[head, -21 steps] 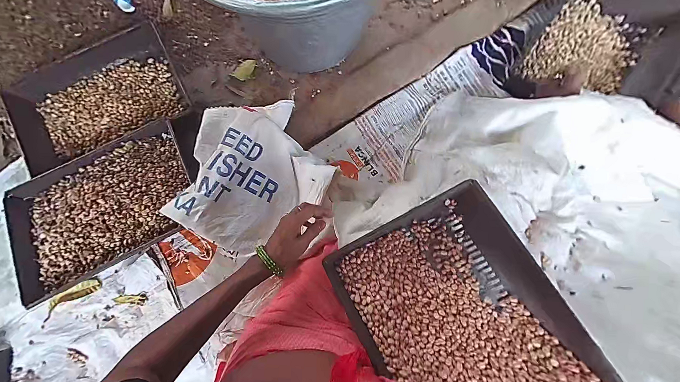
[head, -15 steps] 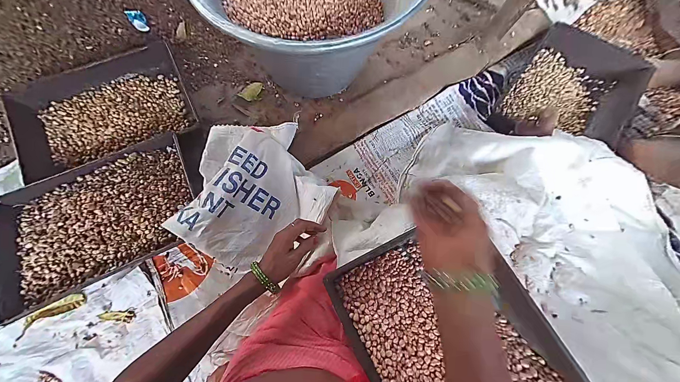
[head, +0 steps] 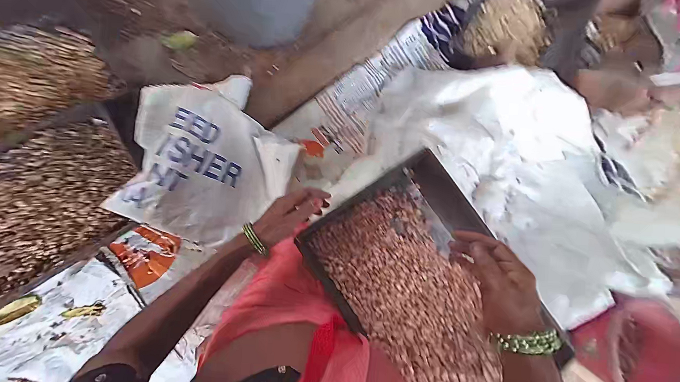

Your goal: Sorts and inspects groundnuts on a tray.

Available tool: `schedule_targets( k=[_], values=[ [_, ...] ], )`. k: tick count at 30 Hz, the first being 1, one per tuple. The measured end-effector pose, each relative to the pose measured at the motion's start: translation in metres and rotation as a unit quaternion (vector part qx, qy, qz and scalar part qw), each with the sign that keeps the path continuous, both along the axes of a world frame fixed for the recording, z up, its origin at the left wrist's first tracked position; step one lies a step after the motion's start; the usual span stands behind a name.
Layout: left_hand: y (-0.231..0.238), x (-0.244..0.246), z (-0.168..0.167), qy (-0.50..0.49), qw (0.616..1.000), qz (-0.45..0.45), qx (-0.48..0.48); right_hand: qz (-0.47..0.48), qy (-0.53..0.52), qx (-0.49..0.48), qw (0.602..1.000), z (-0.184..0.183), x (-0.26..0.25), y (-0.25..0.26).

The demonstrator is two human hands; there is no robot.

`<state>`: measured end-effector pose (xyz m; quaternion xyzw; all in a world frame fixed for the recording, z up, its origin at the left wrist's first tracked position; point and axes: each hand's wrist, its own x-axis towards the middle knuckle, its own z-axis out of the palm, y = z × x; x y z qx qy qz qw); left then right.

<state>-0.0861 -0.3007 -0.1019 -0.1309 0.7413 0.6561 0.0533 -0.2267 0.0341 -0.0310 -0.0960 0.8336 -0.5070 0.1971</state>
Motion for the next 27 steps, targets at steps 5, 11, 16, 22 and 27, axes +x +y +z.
schedule_targets(
  k=[5, 11, 16, 22, 27],
  values=[
    [0.023, -0.031, 0.008, 0.104, 0.978, -0.078, -0.162, -0.107, 0.047, 0.061, 0.991, 0.017, 0.041, 0.104],
    [0.027, -0.059, 0.028, 0.092, 0.955, -0.113, -0.259, -0.124, 0.050, 0.120, 0.984, 0.005, 0.070, 0.129],
    [0.029, -0.053, 0.031, 0.107, 0.945, -0.115, -0.287, 0.052, 0.151, 0.194, 0.968, -0.027, 0.076, 0.072],
    [0.031, -0.034, 0.037, 0.143, 0.934, -0.108, -0.308, 0.156, 0.081, 0.264, 0.948, -0.064, 0.065, -0.027],
    [0.028, -0.028, 0.038, 0.148, 0.936, -0.090, -0.307, 0.293, 0.045, 0.202, 0.933, -0.064, 0.081, -0.105]
  ],
)
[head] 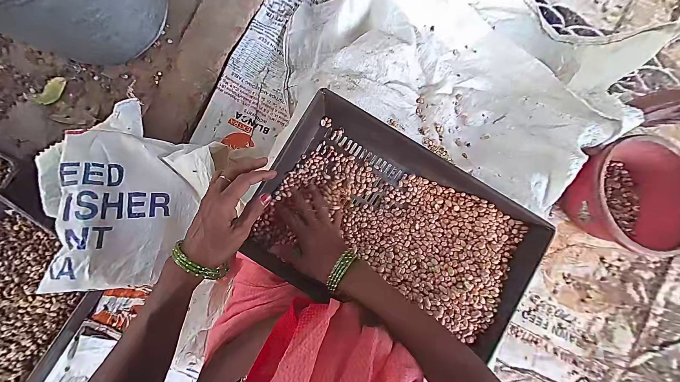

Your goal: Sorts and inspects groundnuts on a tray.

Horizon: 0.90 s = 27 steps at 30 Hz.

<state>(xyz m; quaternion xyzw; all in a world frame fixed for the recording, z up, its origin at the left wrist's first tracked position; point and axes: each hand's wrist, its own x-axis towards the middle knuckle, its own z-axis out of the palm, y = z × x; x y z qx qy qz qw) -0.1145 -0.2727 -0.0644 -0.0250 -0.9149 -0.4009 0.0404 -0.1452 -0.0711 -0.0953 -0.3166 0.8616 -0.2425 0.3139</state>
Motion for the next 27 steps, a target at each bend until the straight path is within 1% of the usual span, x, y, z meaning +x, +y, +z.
schedule_targets(
  k=[1, 3, 5, 7, 9, 10, 13, 16, 17, 19, 21, 23, 25, 27],
  values=[
    [0.000, 0.001, 0.002, 0.002, 1.000, 0.002, 0.000, 0.017, 0.005, -0.016, 1.000, 0.001, 0.005, -0.005],
    [-0.003, 0.001, 0.004, 0.013, 1.000, -0.003, -0.002, 0.047, 0.024, -0.034, 0.998, 0.003, 0.013, 0.000],
    [-0.008, -0.002, 0.006, 0.024, 1.000, -0.013, -0.013, 0.081, 0.030, -0.012, 0.996, 0.010, 0.013, 0.022],
    [-0.012, -0.004, 0.007, 0.030, 0.999, -0.027, -0.026, 0.100, 0.016, 0.027, 0.995, 0.016, 0.008, 0.056],
    [-0.014, -0.005, 0.010, 0.028, 0.998, -0.038, -0.037, 0.080, 0.046, 0.040, 0.995, 0.018, -0.004, 0.092],
    [-0.014, -0.005, 0.012, 0.020, 0.998, -0.041, -0.041, 0.060, 0.055, 0.067, 0.994, 0.022, -0.013, 0.108],
    [-0.012, -0.002, 0.020, 0.007, 0.998, -0.053, -0.040, -0.003, 0.162, 0.107, 0.981, 0.032, -0.037, 0.152],
    [-0.009, 0.001, 0.027, -0.029, 0.993, -0.093, -0.071, -0.046, 0.206, 0.109, 0.971, 0.047, -0.055, 0.170],
    [-0.006, 0.003, 0.029, -0.058, 0.988, -0.117, -0.084, -0.059, 0.209, 0.097, 0.971, 0.051, -0.060, 0.165],
    [0.006, 0.010, 0.029, -0.126, 0.971, -0.171, -0.107, -0.067, 0.202, 0.019, 0.977, 0.052, -0.064, 0.138],
    [0.025, 0.019, 0.023, -0.196, 0.945, -0.219, -0.142, -0.052, 0.167, -0.057, 0.983, 0.044, -0.063, 0.095],
    [0.043, 0.027, 0.019, -0.248, 0.918, -0.263, -0.163, -0.023, 0.150, -0.120, 0.981, 0.026, -0.062, 0.050],
    [0.051, 0.035, 0.015, -0.249, 0.913, -0.289, -0.145, 0.007, 0.180, -0.164, 0.970, 0.001, -0.064, 0.014],
    [0.051, 0.045, 0.012, -0.212, 0.925, -0.299, -0.099, 0.048, 0.222, -0.160, 0.961, -0.015, -0.068, -0.008]
  ],
)
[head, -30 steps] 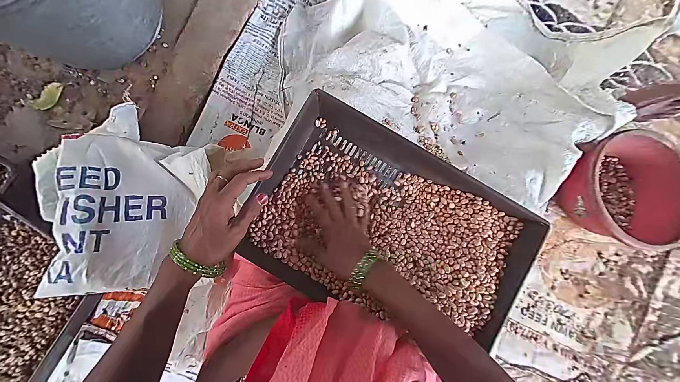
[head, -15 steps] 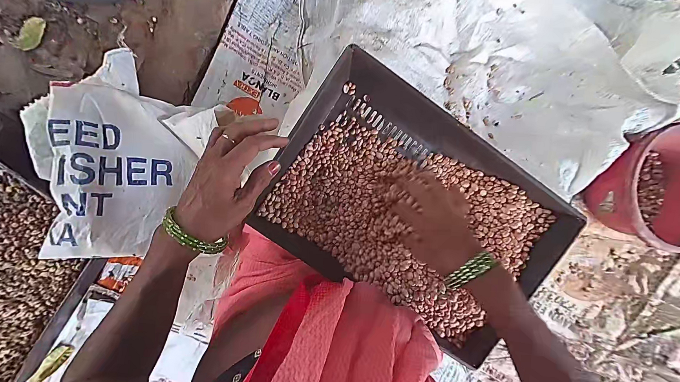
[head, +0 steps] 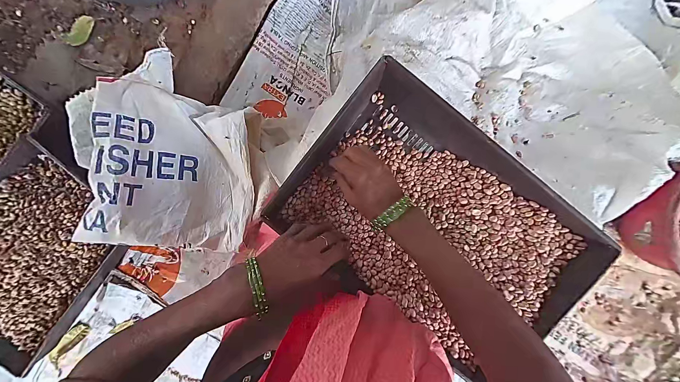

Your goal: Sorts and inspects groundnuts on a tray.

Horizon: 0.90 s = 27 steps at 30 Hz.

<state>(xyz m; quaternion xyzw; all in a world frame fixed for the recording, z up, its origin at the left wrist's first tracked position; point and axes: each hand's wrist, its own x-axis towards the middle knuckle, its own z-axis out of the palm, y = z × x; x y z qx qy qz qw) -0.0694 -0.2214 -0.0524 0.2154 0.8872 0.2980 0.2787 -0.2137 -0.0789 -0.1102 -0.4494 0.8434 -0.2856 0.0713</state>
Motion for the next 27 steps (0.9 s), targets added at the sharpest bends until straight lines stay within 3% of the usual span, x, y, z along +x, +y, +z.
schedule_targets(
  k=[5, 7, 10, 13, 15, 18, 20, 24, 27],
  values=[
    [-0.015, 0.009, 0.004, 0.019, 0.997, -0.013, 0.073, 0.100, 0.113, 0.045, 0.988, -0.006, -0.018, -0.010],
    [-0.020, 0.004, 0.006, 0.010, 0.998, -0.021, 0.065, 0.127, 0.104, 0.070, 0.984, -0.004, -0.029, -0.007],
    [-0.024, -0.004, 0.007, 0.038, 0.999, -0.010, 0.016, 0.089, 0.061, 0.095, 0.990, 0.000, -0.047, -0.004],
    [-0.030, -0.007, 0.007, 0.078, 0.997, 0.023, -0.002, -0.034, -0.081, 0.102, 0.991, 0.021, -0.061, 0.009],
    [-0.035, -0.008, 0.005, 0.083, 0.995, 0.051, 0.001, -0.140, -0.192, 0.002, 0.971, 0.035, -0.066, 0.035],
    [-0.037, -0.017, 0.001, 0.075, 0.994, 0.078, -0.008, -0.226, -0.403, -0.186, 0.867, 0.047, -0.060, 0.076],
    [-0.034, -0.026, -0.002, 0.074, 0.993, 0.090, -0.012, -0.247, -0.468, -0.148, 0.835, 0.045, -0.044, 0.088],
    [-0.026, -0.045, 0.004, 0.086, 0.987, 0.137, -0.020, -0.174, -0.361, 0.056, 0.915, 0.033, -0.001, 0.075],
    [-0.027, -0.055, 0.009, 0.138, 0.974, 0.180, 0.005, -0.120, -0.171, 0.057, 0.976, 0.011, 0.018, 0.060]
  ],
)
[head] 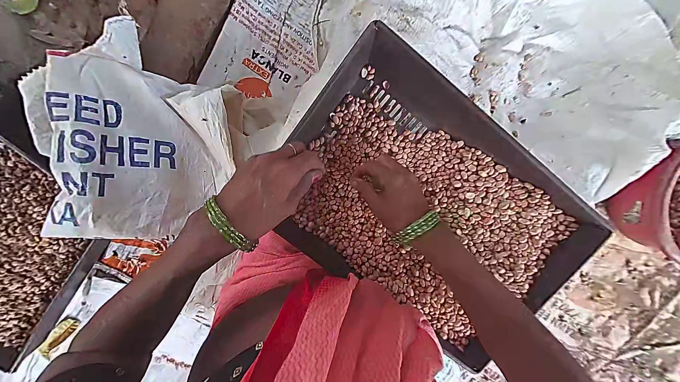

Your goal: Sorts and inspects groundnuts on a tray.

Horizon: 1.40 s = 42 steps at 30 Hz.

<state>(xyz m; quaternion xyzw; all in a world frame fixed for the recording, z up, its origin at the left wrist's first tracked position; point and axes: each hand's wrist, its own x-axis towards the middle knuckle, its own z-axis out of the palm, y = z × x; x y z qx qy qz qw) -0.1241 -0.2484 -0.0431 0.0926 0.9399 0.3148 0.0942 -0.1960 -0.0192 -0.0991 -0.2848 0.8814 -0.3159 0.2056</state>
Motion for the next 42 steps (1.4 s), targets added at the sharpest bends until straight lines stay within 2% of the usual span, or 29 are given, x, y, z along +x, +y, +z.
schedule_targets(
  k=[2, 8, 11, 15, 16, 18, 19, 21, 22, 23, 24, 26, 28, 29, 31, 34, 38, 42],
  values=[
    [-0.003, -0.005, 0.000, 0.031, 0.999, 0.013, 0.004, 0.031, 0.072, 0.026, 0.997, -0.008, 0.001, -0.007],
    [0.000, -0.015, 0.003, 0.044, 0.998, 0.028, -0.029, 0.075, 0.144, 0.072, 0.984, -0.008, 0.004, -0.012],
    [0.007, -0.025, -0.011, 0.060, 0.995, -0.031, -0.079, 0.068, 0.141, 0.097, 0.983, -0.006, 0.009, -0.013],
    [0.016, -0.043, -0.031, 0.121, 0.962, -0.124, -0.209, 0.024, 0.144, 0.111, 0.983, -0.011, 0.015, -0.017],
    [0.017, -0.047, -0.035, 0.125, 0.957, -0.140, -0.223, 0.008, 0.119, 0.093, 0.989, -0.011, 0.013, -0.015],
    [0.019, -0.052, -0.041, 0.122, 0.953, -0.166, -0.224, -0.064, -0.022, 0.006, 0.998, 0.001, 0.003, -0.003],
    [0.020, -0.052, -0.044, 0.123, 0.950, -0.178, -0.224, -0.111, -0.102, -0.057, 0.987, 0.006, -0.002, 0.007],
    [0.021, -0.052, -0.045, 0.124, 0.944, -0.202, -0.232, -0.183, -0.252, -0.196, 0.930, 0.012, -0.011, 0.029],
    [0.020, -0.053, -0.044, 0.116, 0.940, -0.214, -0.239, -0.190, -0.310, -0.233, 0.902, 0.015, -0.014, 0.038],
    [0.019, -0.055, -0.043, 0.113, 0.937, -0.226, -0.242, -0.184, -0.335, -0.239, 0.893, 0.019, -0.014, 0.042],
    [0.017, -0.058, -0.041, 0.108, 0.936, -0.237, -0.239, -0.168, -0.334, -0.217, 0.902, 0.022, -0.012, 0.041],
    [0.015, -0.063, -0.039, 0.087, 0.933, -0.259, -0.234, -0.115, -0.264, -0.134, 0.948, 0.026, -0.001, 0.030],
    [0.012, -0.065, -0.039, 0.090, 0.930, -0.274, -0.227, -0.044, -0.107, -0.070, 0.991, 0.016, 0.014, 0.015],
    [0.011, -0.065, -0.039, 0.086, 0.930, -0.278, -0.224, -0.018, -0.022, -0.056, 0.998, 0.005, 0.021, 0.008],
    [0.010, -0.069, -0.038, 0.067, 0.930, -0.286, -0.223, 0.017, 0.088, -0.019, 0.996, -0.011, 0.025, -0.005],
    [0.005, -0.078, -0.033, 0.043, 0.939, -0.284, -0.189, 0.044, 0.165, 0.027, 0.985, -0.015, 0.029, -0.015],
    [0.000, -0.087, -0.026, 0.133, 0.957, -0.225, -0.125, 0.049, 0.195, 0.058, 0.978, -0.015, 0.038, -0.017],
    [0.003, -0.085, -0.016, 0.076, 0.941, -0.272, -0.187, 0.036, 0.229, 0.067, 0.970, -0.019, 0.045, -0.023]
  ],
)
